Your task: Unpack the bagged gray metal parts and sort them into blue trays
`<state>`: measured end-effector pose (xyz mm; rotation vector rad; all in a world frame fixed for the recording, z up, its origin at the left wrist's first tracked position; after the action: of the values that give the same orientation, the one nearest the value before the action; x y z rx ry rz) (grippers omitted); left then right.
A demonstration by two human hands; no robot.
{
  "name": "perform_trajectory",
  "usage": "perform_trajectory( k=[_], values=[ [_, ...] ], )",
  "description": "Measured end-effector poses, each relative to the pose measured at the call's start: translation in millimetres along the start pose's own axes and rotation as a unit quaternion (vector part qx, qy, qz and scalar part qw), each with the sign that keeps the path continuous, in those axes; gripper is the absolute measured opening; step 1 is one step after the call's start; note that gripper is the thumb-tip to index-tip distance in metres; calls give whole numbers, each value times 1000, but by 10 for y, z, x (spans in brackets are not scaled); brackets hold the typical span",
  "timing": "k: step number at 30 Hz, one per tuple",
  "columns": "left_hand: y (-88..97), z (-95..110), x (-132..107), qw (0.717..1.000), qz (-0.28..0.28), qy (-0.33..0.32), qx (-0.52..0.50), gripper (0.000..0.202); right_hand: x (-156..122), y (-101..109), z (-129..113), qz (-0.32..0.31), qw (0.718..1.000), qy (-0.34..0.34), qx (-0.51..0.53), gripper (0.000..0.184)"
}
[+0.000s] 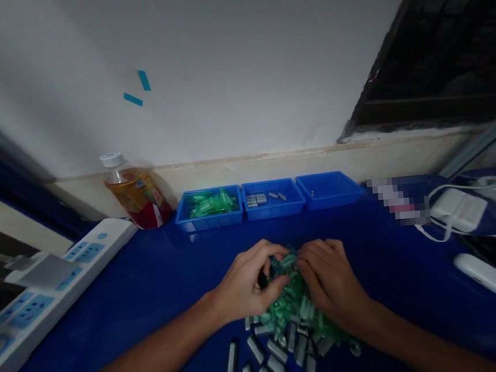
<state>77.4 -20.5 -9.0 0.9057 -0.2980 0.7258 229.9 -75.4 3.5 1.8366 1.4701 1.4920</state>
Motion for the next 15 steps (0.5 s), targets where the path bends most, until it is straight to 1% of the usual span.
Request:
perform_trajectory(
  k=[1, 3, 5, 7, 9, 12, 15],
  values=[
    [-8, 32, -4, 999, -12, -27, 43, 27, 0, -8, 5, -1, 1000, -1, -5, 27],
    [-26, 91, -6, 987, -25, -73, 140, 19, -1, -19, -2, -2, 1000, 5, -8, 27],
    [-37, 137, -2, 971, -12, -106, 216, 13, -2, -20, -22, -1, 1000, 14, -3, 28],
    [-42, 158, 9, 961, 5, -116, 249, 11, -1, -12, -42, 3, 1000, 21, 6, 28],
    [-39, 147, 20, 965, 19, -100, 242, 10, 1, -2, -46, 6, 1000, 17, 18, 25],
    [-24, 103, 26, 979, 30, -69, 191, 10, -10, 7, -32, 11, 999, 17, 42, 12],
    [-18, 83, 16, 985, 21, -67, 156, 13, -48, -2, -39, 13, 997, 45, 62, 15]
  ],
)
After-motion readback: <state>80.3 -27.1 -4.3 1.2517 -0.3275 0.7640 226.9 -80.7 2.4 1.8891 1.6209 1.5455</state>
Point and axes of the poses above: each hand's wrist, its own x-axis towards the middle knuckle, its own y-axis out of the back of the hand, z = x × y, the point moved 3 cm from there along x, towards the middle knuckle, and after that the axes turned 9 degrees about -y, right-handed, at the moved point
